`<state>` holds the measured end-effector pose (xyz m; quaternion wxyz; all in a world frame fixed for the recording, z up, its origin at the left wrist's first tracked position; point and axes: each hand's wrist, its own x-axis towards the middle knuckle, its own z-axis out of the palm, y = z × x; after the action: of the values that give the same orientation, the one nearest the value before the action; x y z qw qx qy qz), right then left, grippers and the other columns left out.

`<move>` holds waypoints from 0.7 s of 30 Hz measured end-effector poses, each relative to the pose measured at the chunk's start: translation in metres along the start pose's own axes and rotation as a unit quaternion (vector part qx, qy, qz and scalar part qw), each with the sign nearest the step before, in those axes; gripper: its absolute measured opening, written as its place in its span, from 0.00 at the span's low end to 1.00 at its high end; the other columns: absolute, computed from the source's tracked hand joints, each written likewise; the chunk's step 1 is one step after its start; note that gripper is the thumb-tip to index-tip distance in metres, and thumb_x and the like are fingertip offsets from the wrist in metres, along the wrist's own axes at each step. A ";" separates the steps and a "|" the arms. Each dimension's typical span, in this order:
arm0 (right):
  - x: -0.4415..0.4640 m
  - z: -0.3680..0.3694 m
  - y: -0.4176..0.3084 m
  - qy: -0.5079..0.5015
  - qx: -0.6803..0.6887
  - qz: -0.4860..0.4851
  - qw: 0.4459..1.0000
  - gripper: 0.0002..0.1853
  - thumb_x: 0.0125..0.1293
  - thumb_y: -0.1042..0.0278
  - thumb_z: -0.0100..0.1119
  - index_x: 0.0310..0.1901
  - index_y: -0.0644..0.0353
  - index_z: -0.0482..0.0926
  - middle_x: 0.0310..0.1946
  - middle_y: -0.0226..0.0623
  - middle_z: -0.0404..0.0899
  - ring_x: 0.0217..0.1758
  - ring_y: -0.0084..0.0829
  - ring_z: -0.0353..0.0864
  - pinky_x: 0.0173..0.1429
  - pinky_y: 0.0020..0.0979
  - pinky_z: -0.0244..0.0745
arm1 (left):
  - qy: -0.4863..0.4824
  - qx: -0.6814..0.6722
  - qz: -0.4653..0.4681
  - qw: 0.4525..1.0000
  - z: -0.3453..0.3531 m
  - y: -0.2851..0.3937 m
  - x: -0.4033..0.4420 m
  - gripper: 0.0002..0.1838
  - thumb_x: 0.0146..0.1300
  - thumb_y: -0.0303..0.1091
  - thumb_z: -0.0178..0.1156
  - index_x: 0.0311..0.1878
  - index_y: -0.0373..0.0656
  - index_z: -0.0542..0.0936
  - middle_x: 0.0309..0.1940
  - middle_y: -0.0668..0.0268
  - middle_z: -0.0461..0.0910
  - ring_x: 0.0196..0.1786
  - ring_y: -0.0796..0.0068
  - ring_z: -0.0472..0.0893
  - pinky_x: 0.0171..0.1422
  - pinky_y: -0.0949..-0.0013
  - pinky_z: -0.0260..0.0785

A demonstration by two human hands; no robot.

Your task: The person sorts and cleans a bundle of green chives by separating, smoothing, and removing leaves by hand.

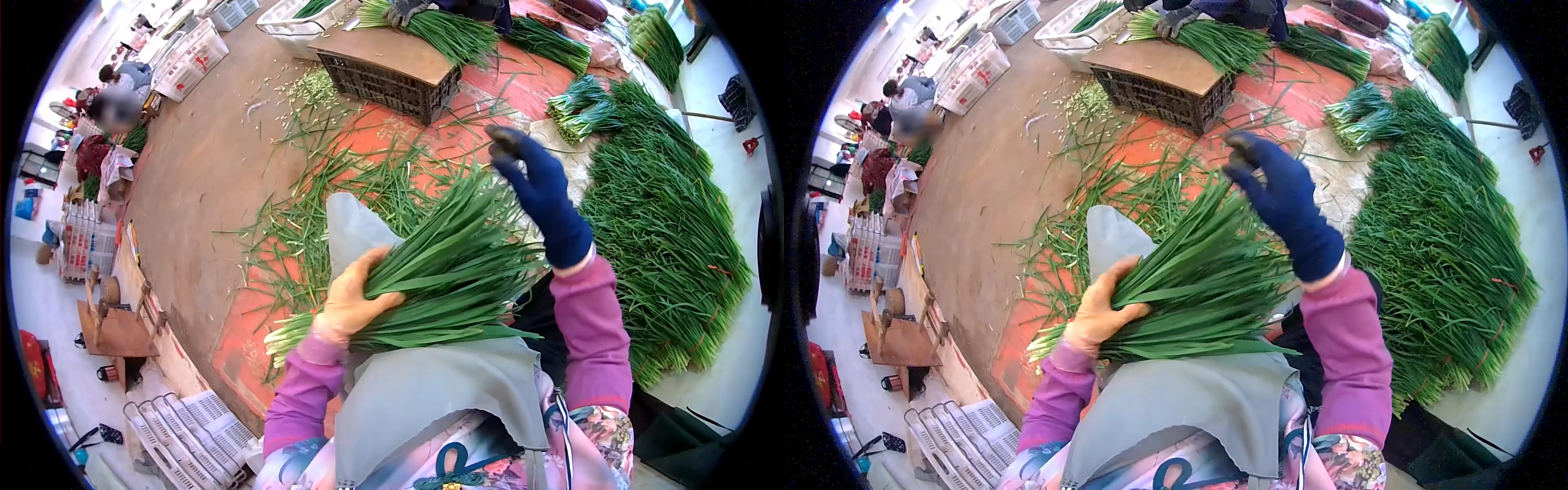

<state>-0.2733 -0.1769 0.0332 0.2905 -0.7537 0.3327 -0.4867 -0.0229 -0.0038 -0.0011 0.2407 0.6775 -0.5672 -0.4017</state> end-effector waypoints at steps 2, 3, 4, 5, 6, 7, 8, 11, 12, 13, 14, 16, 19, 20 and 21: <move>-0.014 -0.012 -0.024 -0.082 -0.202 -0.058 0.974 0.25 0.55 0.64 0.62 0.55 0.58 0.70 0.42 0.40 0.78 0.42 0.36 0.78 0.46 0.31 0.72 | 0.003 -0.245 0.093 0.965 -0.015 -0.017 -0.011 0.51 0.36 0.35 0.72 0.66 0.40 0.56 0.61 0.50 0.64 0.63 0.61 0.66 0.62 0.65 0.60; -0.025 -0.018 -0.026 -0.082 -0.248 -0.056 0.964 0.25 0.55 0.65 0.63 0.55 0.58 0.70 0.44 0.41 0.77 0.43 0.37 0.78 0.48 0.31 0.71 | -0.003 -0.220 0.098 0.971 -0.027 -0.018 -0.021 0.58 0.33 0.33 0.73 0.68 0.38 0.49 0.64 0.50 0.58 0.66 0.60 0.60 0.65 0.65 0.55; -0.036 -0.025 -0.026 -0.082 -0.294 -0.054 0.951 0.26 0.54 0.67 0.63 0.56 0.58 0.70 0.45 0.41 0.76 0.45 0.38 0.77 0.50 0.31 0.71 | -0.009 -0.196 0.102 0.975 -0.037 -0.017 -0.033 0.64 0.29 0.31 0.74 0.69 0.37 0.42 0.67 0.49 0.51 0.69 0.58 0.53 0.68 0.64 0.50; -0.049 -0.032 -0.019 -0.058 -0.246 -0.020 0.967 0.25 0.54 0.68 0.63 0.56 0.58 0.70 0.45 0.41 0.76 0.45 0.37 0.77 0.49 0.31 0.71 | 0.003 -0.075 0.120 0.990 -0.040 -0.024 -0.043 0.69 0.22 0.30 0.76 0.69 0.35 0.41 0.66 0.49 0.53 0.69 0.59 0.54 0.70 0.62 0.47; -0.064 -0.038 -0.008 -0.034 -0.196 0.013 0.980 0.25 0.55 0.69 0.63 0.56 0.58 0.70 0.45 0.41 0.76 0.44 0.36 0.77 0.49 0.30 0.71 | -0.016 -0.010 0.137 0.990 -0.038 -0.023 -0.050 0.69 0.21 0.32 0.76 0.69 0.34 0.42 0.65 0.47 0.54 0.68 0.55 0.57 0.69 0.59 0.49; -0.080 -0.042 0.002 -0.003 -0.133 0.100 0.986 0.25 0.56 0.72 0.61 0.57 0.59 0.69 0.44 0.39 0.77 0.45 0.32 0.77 0.50 0.29 0.71 | -0.001 0.069 0.123 0.990 -0.030 -0.029 -0.056 0.69 0.20 0.32 0.76 0.68 0.34 0.43 0.64 0.46 0.55 0.67 0.53 0.58 0.68 0.58 0.50; -0.092 -0.046 0.011 0.025 -0.109 0.153 0.982 0.24 0.57 0.73 0.60 0.57 0.60 0.68 0.44 0.38 0.76 0.45 0.27 0.76 0.50 0.27 0.70 | 0.012 0.150 0.108 0.983 -0.021 -0.038 -0.060 0.69 0.20 0.33 0.76 0.68 0.33 0.43 0.63 0.44 0.56 0.65 0.50 0.59 0.68 0.58 0.51; -0.113 -0.046 0.022 0.073 -0.015 0.234 0.969 0.23 0.58 0.75 0.59 0.57 0.61 0.69 0.44 0.38 0.76 0.45 0.26 0.76 0.50 0.26 0.70 | 0.050 0.099 0.126 0.986 -0.017 -0.061 -0.049 0.63 0.24 0.32 0.75 0.67 0.34 0.49 0.58 0.48 0.65 0.58 0.52 0.68 0.61 0.60 0.61; -0.115 -0.044 0.023 0.070 -0.007 0.243 0.968 0.22 0.59 0.75 0.58 0.56 0.61 0.69 0.44 0.38 0.76 0.45 0.26 0.76 0.51 0.26 0.70 | 0.050 0.042 0.118 0.991 -0.021 -0.063 -0.044 0.60 0.26 0.31 0.74 0.67 0.34 0.51 0.56 0.50 0.68 0.56 0.57 0.71 0.59 0.62 0.64; -0.117 -0.043 0.023 0.068 0.001 0.250 0.966 0.22 0.59 0.75 0.58 0.56 0.61 0.69 0.44 0.38 0.76 0.46 0.26 0.76 0.51 0.26 0.70 | 0.016 -0.113 0.082 0.990 -0.025 -0.051 -0.039 0.53 0.33 0.27 0.71 0.67 0.35 0.53 0.53 0.57 0.72 0.52 0.68 0.74 0.55 0.67 0.68; -0.119 -0.042 0.023 0.074 0.004 0.251 0.965 0.22 0.59 0.75 0.58 0.56 0.61 0.69 0.44 0.38 0.76 0.46 0.26 0.76 0.51 0.26 0.70 | -0.029 -0.234 0.060 0.970 -0.032 -0.063 -0.034 0.47 0.38 0.24 0.69 0.65 0.36 0.57 0.52 0.62 0.73 0.52 0.77 0.72 0.57 0.70 0.66; -0.121 -0.040 0.027 0.065 -0.006 0.212 0.975 0.21 0.60 0.76 0.56 0.56 0.62 0.69 0.45 0.39 0.76 0.47 0.26 0.76 0.52 0.27 0.70 | -0.119 -0.345 -0.044 0.930 -0.057 -0.071 -0.027 0.41 0.36 0.18 0.64 0.61 0.36 0.63 0.44 0.67 0.75 0.43 0.79 0.75 0.48 0.74 0.69; -0.127 -0.048 0.022 0.072 0.013 0.236 0.969 0.20 0.60 0.77 0.55 0.56 0.63 0.69 0.46 0.38 0.76 0.49 0.26 0.75 0.53 0.27 0.69 | -0.195 -0.327 -0.130 0.915 -0.083 -0.094 -0.015 0.33 0.39 0.18 0.54 0.57 0.35 0.66 0.33 0.72 0.73 0.28 0.82 0.70 0.32 0.79 0.62; -0.131 -0.050 0.023 0.081 0.034 0.251 0.964 0.20 0.60 0.77 0.55 0.56 0.64 0.69 0.47 0.38 0.75 0.50 0.26 0.75 0.54 0.26 0.69 | -0.152 -0.353 -0.187 0.904 -0.080 -0.092 -0.015 0.32 0.42 0.20 0.54 0.57 0.35 0.66 0.36 0.70 0.74 0.31 0.80 0.72 0.36 0.78 0.65; -0.138 -0.050 0.028 0.094 0.066 0.267 0.957 0.20 0.61 0.77 0.54 0.56 0.64 0.69 0.47 0.37 0.75 0.50 0.25 0.74 0.54 0.26 0.68 | -0.154 -0.347 -0.188 0.906 -0.072 -0.088 -0.014 0.32 0.42 0.20 0.54 0.57 0.35 0.66 0.36 0.70 0.74 0.31 0.80 0.72 0.36 0.78 0.65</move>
<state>-0.3678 -0.0916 -0.0444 0.4265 -0.5673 0.5148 -0.4809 0.0862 0.0212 -0.0254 0.2902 0.5750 -0.2837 -0.7104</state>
